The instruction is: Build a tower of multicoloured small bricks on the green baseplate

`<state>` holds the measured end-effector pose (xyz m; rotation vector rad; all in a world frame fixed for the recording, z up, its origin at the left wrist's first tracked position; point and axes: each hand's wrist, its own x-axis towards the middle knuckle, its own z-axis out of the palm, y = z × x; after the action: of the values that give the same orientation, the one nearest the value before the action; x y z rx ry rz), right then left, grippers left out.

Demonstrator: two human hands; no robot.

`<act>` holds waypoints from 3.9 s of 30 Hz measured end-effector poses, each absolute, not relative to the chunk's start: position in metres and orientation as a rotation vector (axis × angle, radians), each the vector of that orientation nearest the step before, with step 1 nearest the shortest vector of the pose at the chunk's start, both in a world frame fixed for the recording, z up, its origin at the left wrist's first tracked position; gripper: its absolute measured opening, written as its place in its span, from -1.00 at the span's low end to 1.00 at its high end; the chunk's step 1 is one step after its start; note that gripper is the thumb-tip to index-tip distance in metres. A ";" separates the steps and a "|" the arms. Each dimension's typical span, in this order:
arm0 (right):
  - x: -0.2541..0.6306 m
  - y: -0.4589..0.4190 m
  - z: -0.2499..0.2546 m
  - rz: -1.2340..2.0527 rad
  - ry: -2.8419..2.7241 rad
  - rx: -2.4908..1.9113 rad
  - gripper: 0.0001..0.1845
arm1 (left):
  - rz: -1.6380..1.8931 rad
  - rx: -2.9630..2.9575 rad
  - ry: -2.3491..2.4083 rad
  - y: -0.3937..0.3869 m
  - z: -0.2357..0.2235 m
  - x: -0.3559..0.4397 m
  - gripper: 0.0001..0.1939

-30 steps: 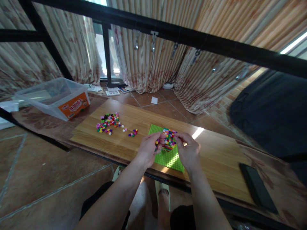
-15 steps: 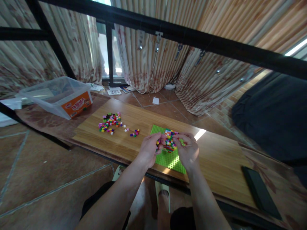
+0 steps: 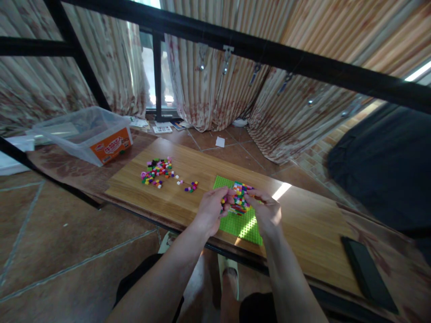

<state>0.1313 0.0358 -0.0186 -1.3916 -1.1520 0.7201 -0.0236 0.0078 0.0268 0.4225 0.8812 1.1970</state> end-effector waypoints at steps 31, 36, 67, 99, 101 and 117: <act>0.117 0.018 0.015 0.648 -1.366 -1.148 -0.83 | 1.091 0.425 0.786 0.004 0.030 -0.019 -0.62; 0.105 0.008 0.025 0.599 -1.743 -1.126 -0.82 | 1.041 0.339 0.746 0.003 0.030 -0.017 -0.60; 0.133 0.009 0.038 0.766 -1.312 -1.155 -0.88 | 1.077 0.336 0.720 0.007 0.030 -0.025 -0.44; 0.135 0.018 0.016 0.125 -1.918 -1.472 -0.80 | 1.178 0.264 0.826 0.009 0.029 -0.024 -0.53; 0.133 0.019 0.015 0.094 -1.931 -1.472 -0.79 | 1.178 0.262 0.827 0.009 0.029 -0.024 -0.53; 0.132 0.018 0.018 0.103 -1.821 -1.509 -0.78 | 1.182 0.264 0.799 0.008 0.028 -0.027 -0.54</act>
<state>0.1318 0.0179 0.0177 -1.5088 -1.8210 0.1030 -0.0270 0.0082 0.0282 0.2640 0.7995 1.1816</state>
